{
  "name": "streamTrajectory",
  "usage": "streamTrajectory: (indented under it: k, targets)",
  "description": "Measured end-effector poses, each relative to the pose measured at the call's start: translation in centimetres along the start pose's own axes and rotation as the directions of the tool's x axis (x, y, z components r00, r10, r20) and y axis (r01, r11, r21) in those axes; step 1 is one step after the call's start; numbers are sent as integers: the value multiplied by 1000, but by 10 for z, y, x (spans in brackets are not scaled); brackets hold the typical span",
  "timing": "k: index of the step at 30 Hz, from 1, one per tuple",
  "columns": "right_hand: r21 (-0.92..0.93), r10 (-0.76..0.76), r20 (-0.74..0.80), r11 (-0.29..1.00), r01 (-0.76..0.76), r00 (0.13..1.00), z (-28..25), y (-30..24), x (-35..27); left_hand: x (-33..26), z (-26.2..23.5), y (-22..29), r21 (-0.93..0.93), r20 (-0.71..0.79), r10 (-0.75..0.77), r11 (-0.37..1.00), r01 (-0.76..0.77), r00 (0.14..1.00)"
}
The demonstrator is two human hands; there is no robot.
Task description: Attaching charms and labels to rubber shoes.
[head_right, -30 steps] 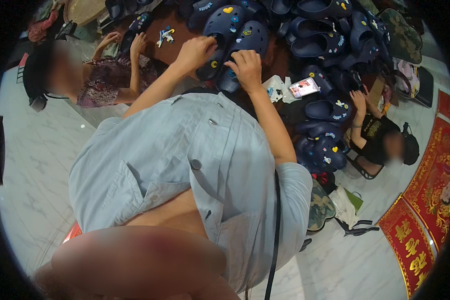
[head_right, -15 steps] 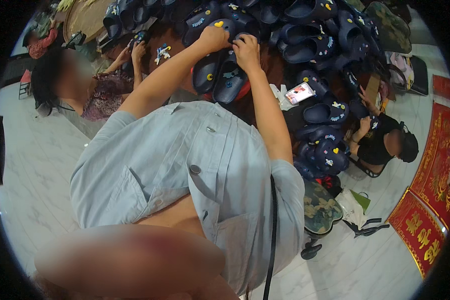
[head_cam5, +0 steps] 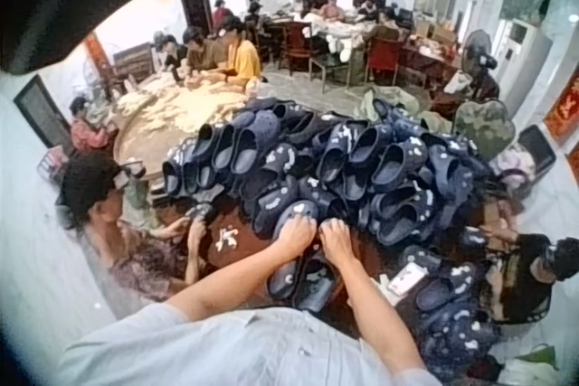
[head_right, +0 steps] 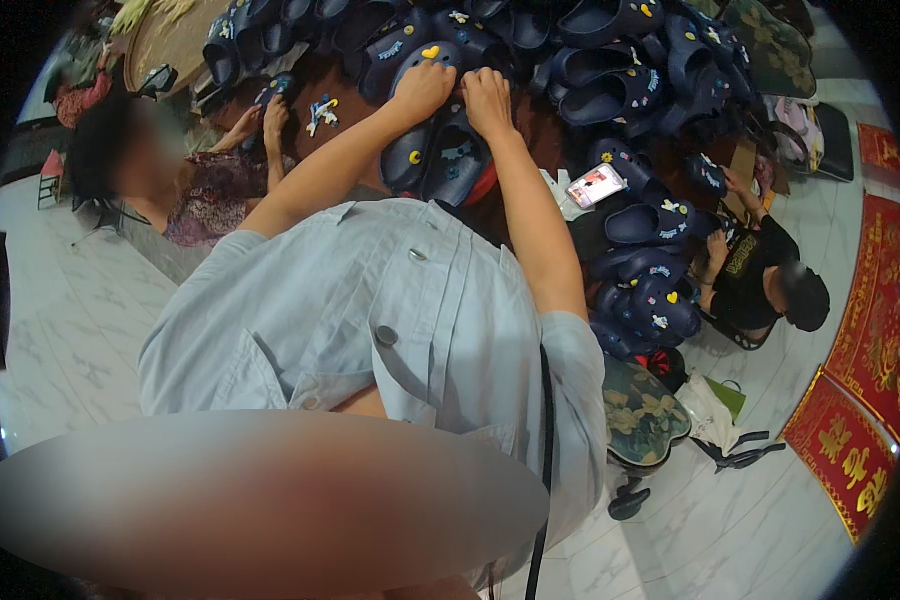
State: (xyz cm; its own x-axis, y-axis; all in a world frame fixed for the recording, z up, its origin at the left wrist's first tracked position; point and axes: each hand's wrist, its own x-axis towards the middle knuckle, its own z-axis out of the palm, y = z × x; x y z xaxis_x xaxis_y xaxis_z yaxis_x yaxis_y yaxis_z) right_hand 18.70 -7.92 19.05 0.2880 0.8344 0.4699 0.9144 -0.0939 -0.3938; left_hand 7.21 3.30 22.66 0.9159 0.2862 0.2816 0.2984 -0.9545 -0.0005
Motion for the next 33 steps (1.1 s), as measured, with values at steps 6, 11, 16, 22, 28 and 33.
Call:
streamTrajectory:
  k: [6, 11, 16, 22, 28, 33]
  targets:
    - [93, -5, -33, 996, 8, 999, 0, -3, -5, -3, 1, -3, -254, 0, -197, 948, 191, 980]
    - [149, 42, -51, 988, -34, 998, -3, -10, -3, -5, 5, -8, -368, -44, -341, 879, 302, 939]
    - [170, 60, -96, 985, -43, 994, 2, -5, -7, -6, 15, -8, -441, -181, -446, 833, 333, 877]
    - [181, 69, -103, 982, -49, 992, 4, -4, -6, -6, 21, -13, -622, -160, -530, 709, 332, 832]
    - [77, 200, -3, 977, -199, 980, -6, -11, 2, -6, 9, -24, -934, 218, -649, 78, 348, 729]
    - [-195, 385, 346, 922, -336, 856, -31, -24, 15, -49, -28, -25, -927, 1, -624, 293, 236, 781]
